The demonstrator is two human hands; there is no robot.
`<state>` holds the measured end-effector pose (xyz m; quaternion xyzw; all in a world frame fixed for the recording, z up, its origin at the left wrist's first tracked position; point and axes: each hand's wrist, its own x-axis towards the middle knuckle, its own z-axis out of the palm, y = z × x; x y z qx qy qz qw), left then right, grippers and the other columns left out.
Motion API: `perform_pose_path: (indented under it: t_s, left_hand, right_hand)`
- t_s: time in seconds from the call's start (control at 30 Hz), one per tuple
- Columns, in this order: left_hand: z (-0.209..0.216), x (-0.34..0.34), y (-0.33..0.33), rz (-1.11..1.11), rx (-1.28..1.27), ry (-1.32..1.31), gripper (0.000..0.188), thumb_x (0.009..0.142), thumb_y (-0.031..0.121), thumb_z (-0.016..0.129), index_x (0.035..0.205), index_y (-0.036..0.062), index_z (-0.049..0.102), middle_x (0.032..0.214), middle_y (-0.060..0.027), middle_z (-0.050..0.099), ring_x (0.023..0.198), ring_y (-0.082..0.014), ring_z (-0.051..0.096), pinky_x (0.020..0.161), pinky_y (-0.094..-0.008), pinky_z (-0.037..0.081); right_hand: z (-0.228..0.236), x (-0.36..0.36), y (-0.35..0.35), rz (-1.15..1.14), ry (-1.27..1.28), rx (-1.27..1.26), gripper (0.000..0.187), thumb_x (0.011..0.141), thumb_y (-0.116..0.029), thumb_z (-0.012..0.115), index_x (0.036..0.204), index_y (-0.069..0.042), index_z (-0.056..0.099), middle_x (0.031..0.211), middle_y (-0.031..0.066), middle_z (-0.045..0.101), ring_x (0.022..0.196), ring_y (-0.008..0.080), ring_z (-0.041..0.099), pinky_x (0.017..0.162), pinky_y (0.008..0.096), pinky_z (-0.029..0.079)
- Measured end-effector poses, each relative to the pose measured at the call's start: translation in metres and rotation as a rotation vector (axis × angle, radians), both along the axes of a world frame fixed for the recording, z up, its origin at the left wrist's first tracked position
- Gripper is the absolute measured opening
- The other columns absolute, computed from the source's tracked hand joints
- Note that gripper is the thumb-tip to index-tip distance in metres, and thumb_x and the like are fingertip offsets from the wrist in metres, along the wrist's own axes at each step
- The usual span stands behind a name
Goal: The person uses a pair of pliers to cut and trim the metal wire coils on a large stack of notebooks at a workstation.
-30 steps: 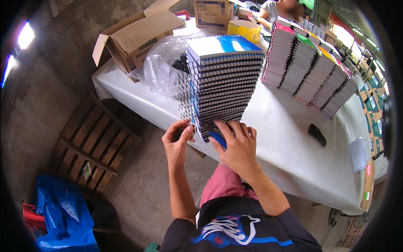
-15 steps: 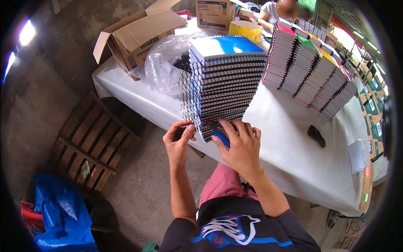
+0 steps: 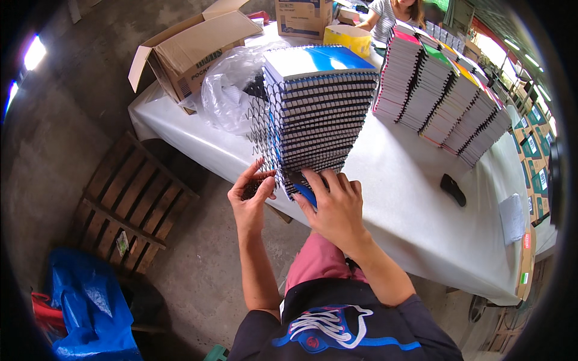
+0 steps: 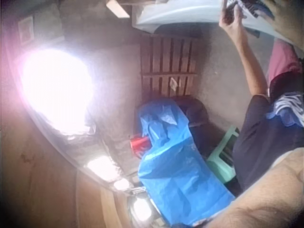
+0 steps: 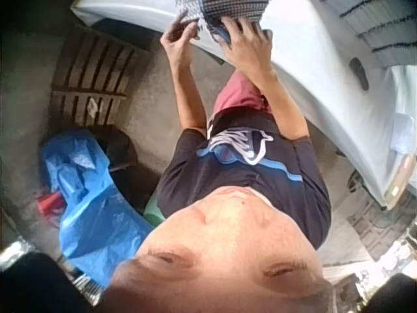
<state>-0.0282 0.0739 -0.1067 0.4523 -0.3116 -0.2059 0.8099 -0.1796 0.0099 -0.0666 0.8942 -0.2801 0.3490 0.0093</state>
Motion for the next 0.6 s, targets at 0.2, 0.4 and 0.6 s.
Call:
perform_pose_path:
  t_s: [0.2, 0.4, 0.6]
  left_hand:
    - [0.003, 0.002, -0.004, -0.019, 0.008, 0.011, 0.032, 0.08, 0.001, 0.067, 0.111, -0.0048, 0.062, 0.085, -0.0096, 0.066, 0.064, -0.0088, 0.057, 0.055, -0.0215, 0.048]
    - [0.007, 0.006, 0.0, -0.054, 0.046, 0.017, 0.024, 0.081, 0.003, 0.067, 0.104, -0.0056, 0.064, 0.08, -0.0069, 0.064, 0.062, -0.0089, 0.056, 0.055, -0.0212, 0.047]
    - [0.009, 0.008, 0.003, -0.072, 0.058, -0.007, 0.022, 0.081, 0.003, 0.066, 0.102, -0.0048, 0.065, 0.078, -0.006, 0.064, 0.061, -0.0088, 0.056, 0.055, -0.0214, 0.046]
  right_hand:
    - [-0.003, -0.004, -0.011, 0.032, 0.085, 0.108, 0.04, 0.072, -0.024, 0.07, 0.11, -0.018, 0.059, 0.087, 0.0049, 0.056, 0.075, 0.0242, 0.06, 0.062, 0.0371, 0.052]
    - [0.012, -0.014, -0.007, 0.054, -0.016, 0.132, 0.042, 0.071, -0.026, 0.071, 0.111, -0.018, 0.06, 0.092, 0.0031, 0.056, 0.082, 0.0214, 0.058, 0.071, 0.0374, 0.044]
    - [0.015, -0.008, -0.007, 0.017, -0.044, -0.031, 0.042, 0.071, -0.03, 0.072, 0.11, -0.018, 0.06, 0.093, 0.0011, 0.055, 0.086, 0.0191, 0.054, 0.074, 0.0381, 0.035]
